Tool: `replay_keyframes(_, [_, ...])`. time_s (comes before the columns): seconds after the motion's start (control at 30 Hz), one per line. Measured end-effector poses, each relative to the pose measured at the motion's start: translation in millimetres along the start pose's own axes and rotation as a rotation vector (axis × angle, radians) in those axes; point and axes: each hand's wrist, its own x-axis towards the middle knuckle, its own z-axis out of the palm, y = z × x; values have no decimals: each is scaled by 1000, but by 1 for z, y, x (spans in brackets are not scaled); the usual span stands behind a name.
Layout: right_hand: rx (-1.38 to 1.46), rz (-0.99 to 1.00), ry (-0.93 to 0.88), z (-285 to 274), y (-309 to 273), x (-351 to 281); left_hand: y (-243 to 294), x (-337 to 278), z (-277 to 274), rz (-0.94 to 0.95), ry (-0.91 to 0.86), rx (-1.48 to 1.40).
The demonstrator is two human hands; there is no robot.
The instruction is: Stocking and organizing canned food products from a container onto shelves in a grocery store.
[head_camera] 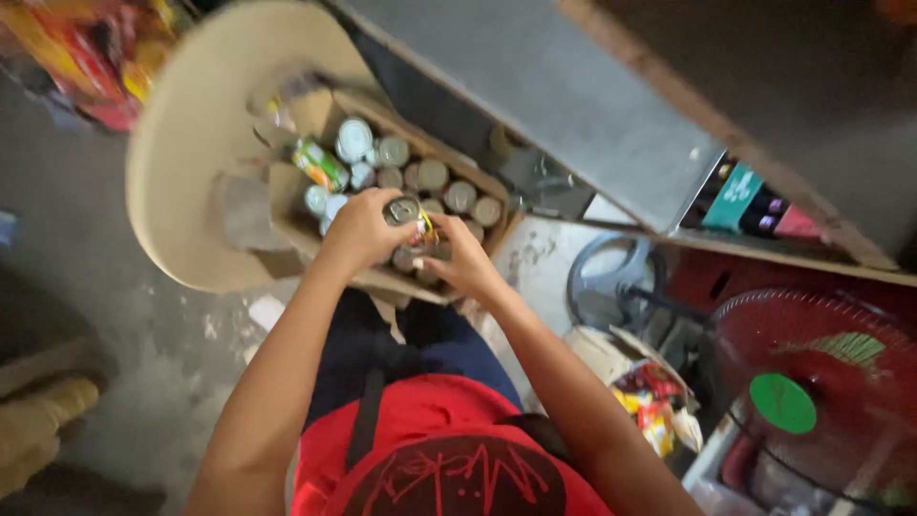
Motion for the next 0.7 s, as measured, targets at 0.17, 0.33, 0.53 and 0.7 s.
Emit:
replay_keyframes(0.17, [50, 34, 184, -42, -107, -4, 112, -10, -81, 176, 58, 73])
replay_keyframes(0.33, [168, -65, 472, -110, -176, 0, 171, 1, -129, 455, -38, -247])
replay_keyframes(0.53, [408, -514, 743, -211, -252, 58, 215, 74, -114, 788, 204, -484])
replay_keyframes(0.7, [184, -497, 762, -255, -266, 101, 250, 129, -96, 886, 534, -372])
